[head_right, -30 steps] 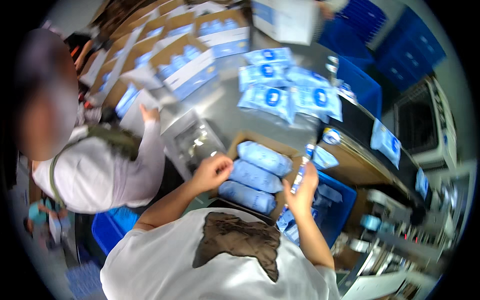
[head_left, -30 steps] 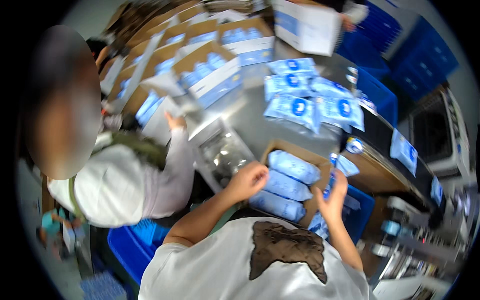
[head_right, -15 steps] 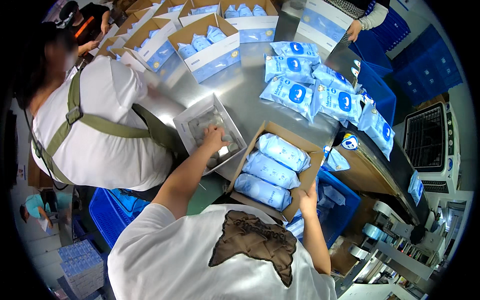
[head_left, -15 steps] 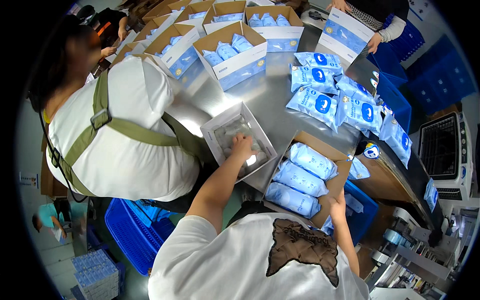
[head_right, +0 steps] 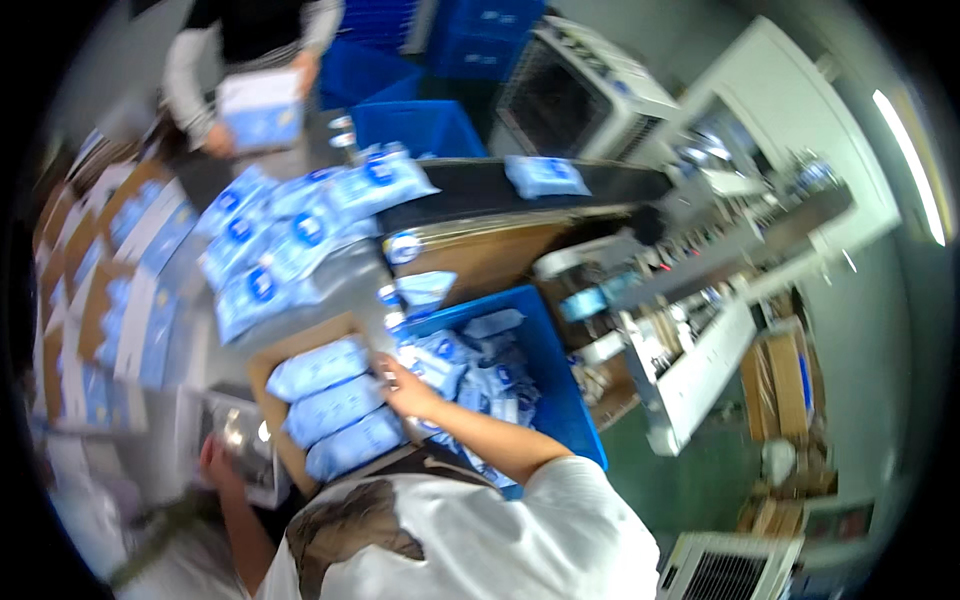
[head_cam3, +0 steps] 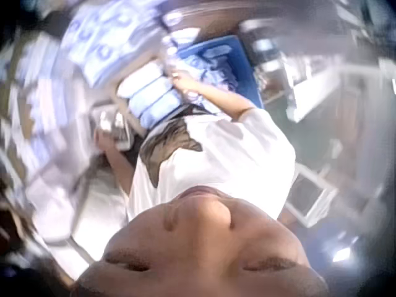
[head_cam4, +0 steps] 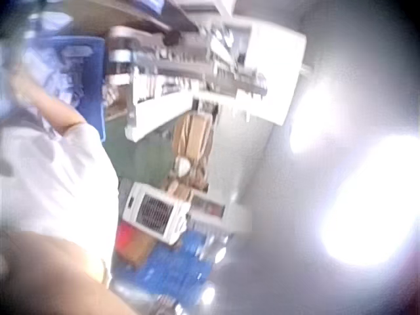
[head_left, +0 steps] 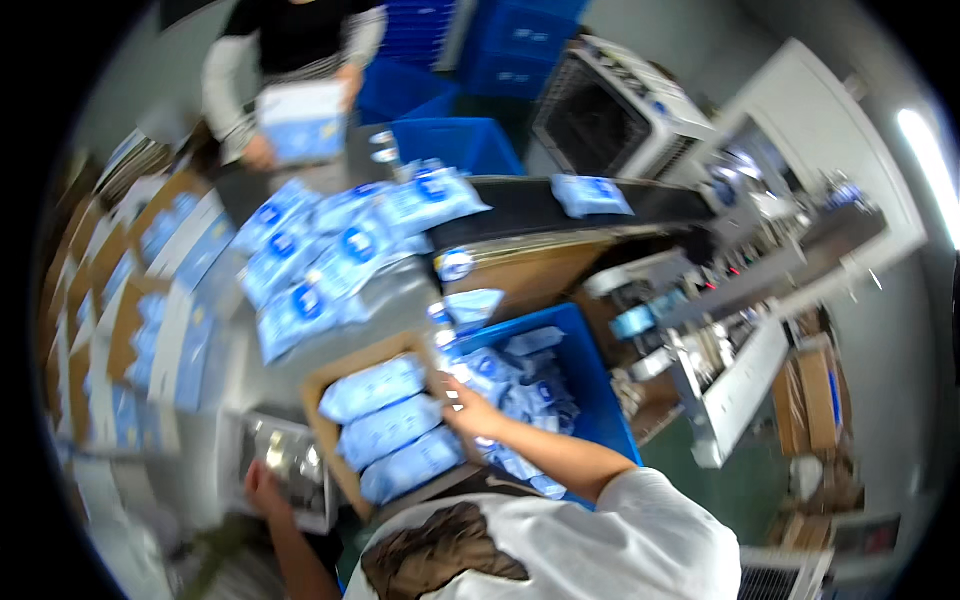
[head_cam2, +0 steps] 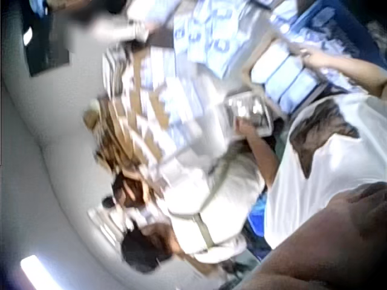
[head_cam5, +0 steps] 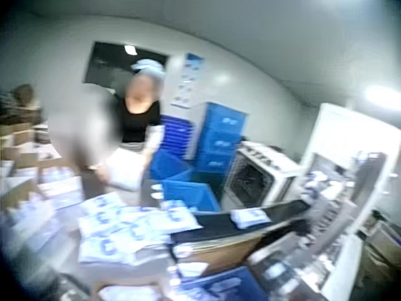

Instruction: The person packs soft packs of wet wipes into cardboard boxes at a production line, later moving to a packaging machine to organize blue lids and boxes.

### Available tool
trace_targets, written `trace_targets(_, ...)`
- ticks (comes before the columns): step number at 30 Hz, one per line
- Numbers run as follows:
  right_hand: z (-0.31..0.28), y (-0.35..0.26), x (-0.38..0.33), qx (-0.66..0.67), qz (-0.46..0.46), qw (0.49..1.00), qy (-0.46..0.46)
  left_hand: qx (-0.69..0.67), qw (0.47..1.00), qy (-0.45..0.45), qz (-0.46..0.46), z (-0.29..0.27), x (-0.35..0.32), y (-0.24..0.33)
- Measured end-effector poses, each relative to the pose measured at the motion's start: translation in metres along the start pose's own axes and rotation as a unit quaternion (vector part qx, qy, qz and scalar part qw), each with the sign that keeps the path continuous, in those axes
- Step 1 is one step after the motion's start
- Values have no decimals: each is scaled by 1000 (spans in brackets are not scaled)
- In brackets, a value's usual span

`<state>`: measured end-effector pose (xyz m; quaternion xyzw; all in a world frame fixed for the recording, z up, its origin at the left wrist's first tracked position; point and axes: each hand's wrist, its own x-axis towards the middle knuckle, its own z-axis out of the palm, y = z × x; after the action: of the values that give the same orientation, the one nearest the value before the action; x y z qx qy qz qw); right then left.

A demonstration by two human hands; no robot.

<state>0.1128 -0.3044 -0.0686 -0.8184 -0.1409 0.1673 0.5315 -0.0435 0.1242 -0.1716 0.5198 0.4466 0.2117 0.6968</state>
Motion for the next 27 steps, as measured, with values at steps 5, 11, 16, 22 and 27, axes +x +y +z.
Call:
trace_targets(5,-6,-97,-14,-182,-223,953,97,-129,989,-77,5,62,-102,87)
trace_targets(11,80,-135,9,269,-69,942,-189,-112,978,-175,-13,135,-171,112)
trace_targets(16,66,-131,19,170,-55,976,-127,-22,975,-221,14,155,-171,112)
trace_targets(22,37,-112,13,280,18,955,-96,-12,955,-294,29,178,-171,98)
trace_targets(27,31,-99,8,349,77,926,-124,6,957,-288,-20,186,-183,104)
